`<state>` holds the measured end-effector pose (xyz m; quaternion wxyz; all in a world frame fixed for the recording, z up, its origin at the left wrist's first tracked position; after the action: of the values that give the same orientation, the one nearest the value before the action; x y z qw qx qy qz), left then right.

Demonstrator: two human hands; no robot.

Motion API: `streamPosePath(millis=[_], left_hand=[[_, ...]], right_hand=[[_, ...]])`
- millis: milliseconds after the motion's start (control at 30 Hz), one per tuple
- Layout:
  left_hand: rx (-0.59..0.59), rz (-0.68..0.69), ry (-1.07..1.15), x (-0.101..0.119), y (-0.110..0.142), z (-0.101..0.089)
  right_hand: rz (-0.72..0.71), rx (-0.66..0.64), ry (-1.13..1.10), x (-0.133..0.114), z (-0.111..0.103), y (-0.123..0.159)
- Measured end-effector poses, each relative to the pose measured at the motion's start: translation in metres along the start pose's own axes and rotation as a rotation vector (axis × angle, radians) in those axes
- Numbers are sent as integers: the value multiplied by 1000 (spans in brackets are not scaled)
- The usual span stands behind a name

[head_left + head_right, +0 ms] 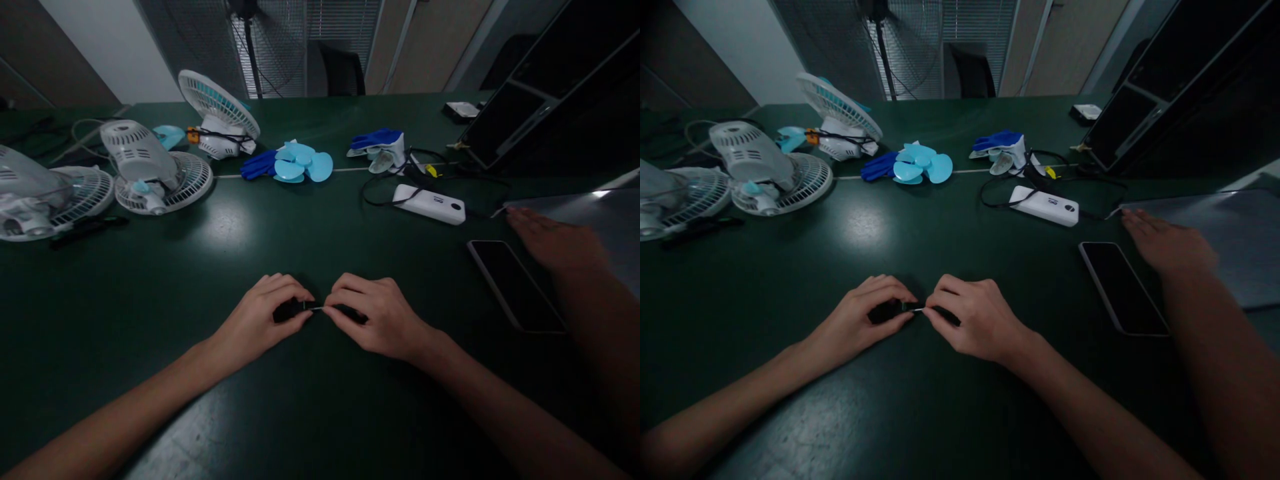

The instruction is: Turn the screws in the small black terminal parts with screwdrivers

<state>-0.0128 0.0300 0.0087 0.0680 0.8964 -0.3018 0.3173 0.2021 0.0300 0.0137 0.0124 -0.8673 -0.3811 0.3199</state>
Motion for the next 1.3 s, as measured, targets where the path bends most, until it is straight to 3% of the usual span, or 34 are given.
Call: streamPosePath(millis=[133, 333, 633, 767, 933, 1067, 1133, 1200, 1300], left_hand=[[10, 10, 13, -2, 0, 1], [11, 16, -9, 0, 1, 0], [8, 21, -29, 0, 2, 1], [-44, 72, -36, -3, 14, -2], [-95, 51, -125, -39, 47, -30], [128, -231, -252, -88, 73, -75], [177, -367, -304, -109, 83, -92], [255, -361, -335, -122, 88, -103], [283, -367, -344, -135, 93, -107]], right_hand=[[-17, 19, 18, -11, 4, -5], [15, 164, -107, -7, -1, -6], [20, 108, -40, 5, -1, -1], [46, 115, -23, 15, -8, 3], [129, 183, -74, 31, -21, 6], [157, 195, -99, 34, -21, 5], [157, 180, -90, 33, -20, 5], [156, 178, -79, 33, -19, 6], [158, 180, -76, 33, -19, 7]])
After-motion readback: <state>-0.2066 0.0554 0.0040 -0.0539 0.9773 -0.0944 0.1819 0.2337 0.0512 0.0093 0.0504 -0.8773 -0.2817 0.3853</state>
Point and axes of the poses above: each hand's wrist, its own y-axis away from the middle knuckle, its own z-axis out of the palm, x = y × z, the point moved 3 cm from there along -y, towards the middle knuckle, and after that the axes turned 5 degrees about -y, right-handed, at the moved point
